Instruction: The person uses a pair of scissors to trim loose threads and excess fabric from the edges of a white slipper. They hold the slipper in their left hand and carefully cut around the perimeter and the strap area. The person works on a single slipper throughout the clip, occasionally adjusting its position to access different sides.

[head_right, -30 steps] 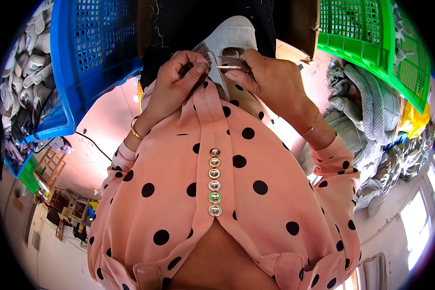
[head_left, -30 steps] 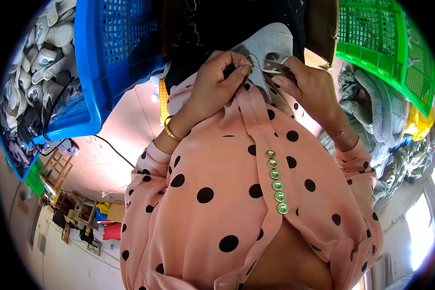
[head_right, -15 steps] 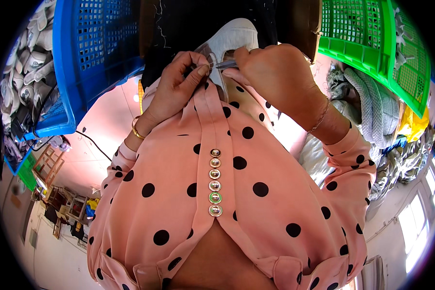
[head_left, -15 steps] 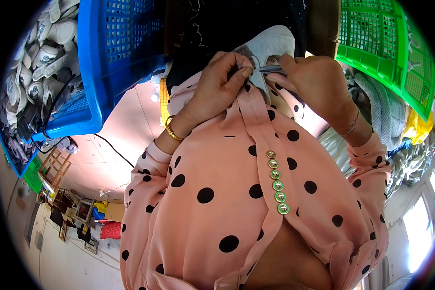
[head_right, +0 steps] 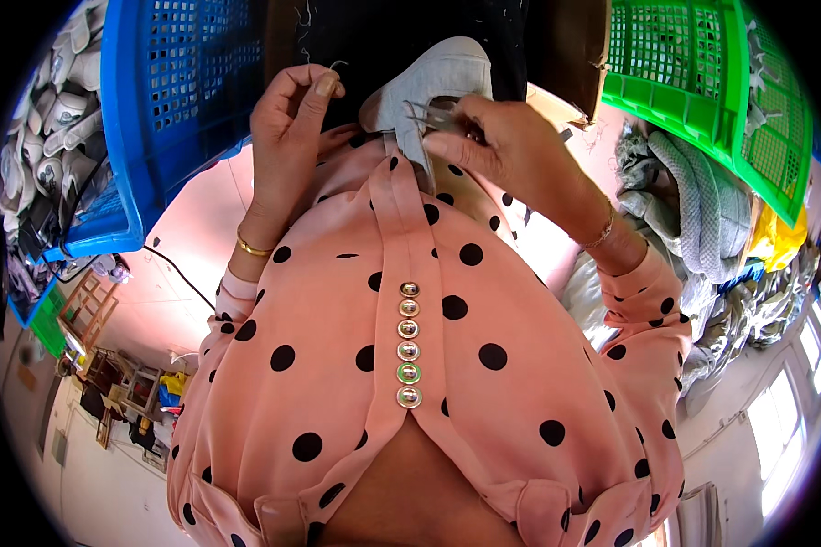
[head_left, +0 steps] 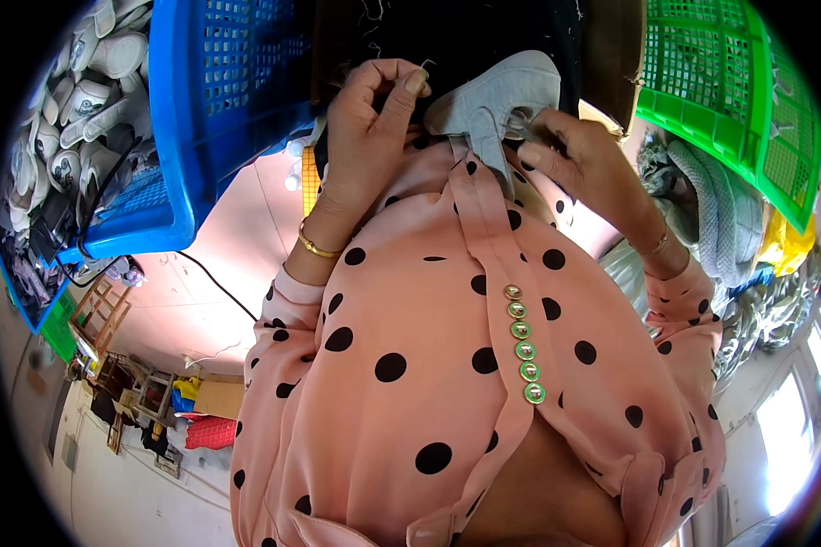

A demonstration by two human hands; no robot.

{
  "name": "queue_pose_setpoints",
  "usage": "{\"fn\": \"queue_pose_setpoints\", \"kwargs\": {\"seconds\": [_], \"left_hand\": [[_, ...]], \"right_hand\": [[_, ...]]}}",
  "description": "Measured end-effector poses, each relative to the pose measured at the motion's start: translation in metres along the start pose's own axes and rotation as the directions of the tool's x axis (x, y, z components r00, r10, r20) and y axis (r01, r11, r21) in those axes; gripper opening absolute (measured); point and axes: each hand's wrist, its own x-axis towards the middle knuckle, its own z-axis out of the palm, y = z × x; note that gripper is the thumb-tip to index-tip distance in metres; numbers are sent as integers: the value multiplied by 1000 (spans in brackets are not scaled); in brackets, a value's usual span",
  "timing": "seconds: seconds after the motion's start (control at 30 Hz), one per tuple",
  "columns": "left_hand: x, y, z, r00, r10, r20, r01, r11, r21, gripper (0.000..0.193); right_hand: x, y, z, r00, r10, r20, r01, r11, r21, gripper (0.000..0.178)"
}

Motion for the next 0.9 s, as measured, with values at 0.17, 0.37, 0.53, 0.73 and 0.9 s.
{"fn": "queue_pose_setpoints", "kwargs": {"seconds": [0.17,0.37,0.53,0.73,0.9], "left_hand": [[15,-9,-17,819,562,113,-475,555,683,18],[-12,3,3,838,417,351,-543,700,464,13],[-19,1,13,890,296,346,-441,751,492,16],[-19,-5,17,900,311,304,-426,771,473,11],[-18,-8,17,928,214,305,-328,856,398,10]], "right_hand": [[-7,-7,22,974,182,137,-206,960,190,39],[-10,5,34,998,57,-35,-51,986,157,37],[-9,-1,12,942,-258,-217,169,918,-359,46],[-3,-14,-11,921,-388,-41,250,667,-702,44],[4,-23,-17,906,-410,105,320,501,-804,43]]}}
